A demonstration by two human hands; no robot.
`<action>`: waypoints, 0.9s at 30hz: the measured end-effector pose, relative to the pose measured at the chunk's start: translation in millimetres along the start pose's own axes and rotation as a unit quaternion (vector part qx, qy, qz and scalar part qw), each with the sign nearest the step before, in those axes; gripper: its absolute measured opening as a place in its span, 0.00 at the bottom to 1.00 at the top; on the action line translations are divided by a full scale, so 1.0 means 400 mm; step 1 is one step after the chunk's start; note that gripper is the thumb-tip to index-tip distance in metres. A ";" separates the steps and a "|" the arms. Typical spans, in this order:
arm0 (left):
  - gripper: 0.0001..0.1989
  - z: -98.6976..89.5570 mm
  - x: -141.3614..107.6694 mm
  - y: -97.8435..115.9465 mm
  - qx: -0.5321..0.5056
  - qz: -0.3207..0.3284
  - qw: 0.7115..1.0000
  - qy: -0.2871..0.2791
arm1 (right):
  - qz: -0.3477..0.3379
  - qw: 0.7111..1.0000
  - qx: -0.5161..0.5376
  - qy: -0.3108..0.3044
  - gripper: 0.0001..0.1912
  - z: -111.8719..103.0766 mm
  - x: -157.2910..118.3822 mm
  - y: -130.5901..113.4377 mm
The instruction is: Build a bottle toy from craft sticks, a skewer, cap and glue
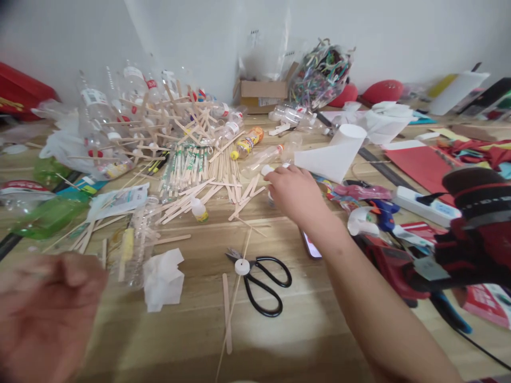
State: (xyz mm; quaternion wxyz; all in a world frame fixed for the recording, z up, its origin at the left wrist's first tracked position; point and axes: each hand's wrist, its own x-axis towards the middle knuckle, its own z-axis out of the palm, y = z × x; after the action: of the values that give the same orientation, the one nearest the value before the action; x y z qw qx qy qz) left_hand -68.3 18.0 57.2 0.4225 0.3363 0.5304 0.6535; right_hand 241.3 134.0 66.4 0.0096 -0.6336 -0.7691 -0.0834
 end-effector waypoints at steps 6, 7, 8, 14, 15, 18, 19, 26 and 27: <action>0.08 0.101 -0.094 -0.022 -0.053 -0.109 0.978 -0.169 | -0.241 0.804 0.542 -0.028 0.26 -0.044 -0.203 -0.258; 0.09 0.097 -0.096 -0.024 -0.046 -0.110 0.978 -0.168 | -0.211 0.779 0.587 -0.061 0.24 -0.035 -0.221 -0.288; 0.09 0.091 -0.094 -0.025 -0.034 -0.108 0.979 -0.170 | -0.171 0.768 0.613 -0.072 0.18 -0.025 -0.231 -0.311; 0.09 0.038 -0.012 -0.021 0.028 -0.059 0.994 -0.088 | -0.119 0.790 0.601 -0.025 0.10 0.001 -0.209 -0.338; 0.09 0.027 0.014 -0.024 0.066 -0.011 0.997 -0.049 | -0.110 0.795 0.595 -0.028 0.10 0.002 -0.202 -0.336; 0.06 -0.010 0.111 -0.039 0.367 0.077 0.926 0.038 | -0.094 0.799 0.592 -0.046 0.09 0.010 -0.187 -0.333; 0.08 -0.020 0.145 -0.046 0.496 0.075 0.865 0.031 | -0.091 0.799 0.592 -0.049 0.09 0.014 -0.183 -0.332; 0.19 -0.019 0.285 -0.100 0.600 -0.026 0.793 -0.102 | -0.116 0.832 0.541 -0.041 0.08 0.034 -0.169 -0.319; 0.19 -0.013 0.289 -0.103 0.603 -0.034 0.789 -0.113 | -0.121 0.836 0.534 -0.037 0.08 0.037 -0.168 -0.318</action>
State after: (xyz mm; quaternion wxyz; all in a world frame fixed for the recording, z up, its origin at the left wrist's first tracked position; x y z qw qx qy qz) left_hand -112.9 124.2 14.7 0.2127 0.5756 0.7765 0.1430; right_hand 131.7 47.5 28.9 0.3084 -0.4343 -0.7644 0.3633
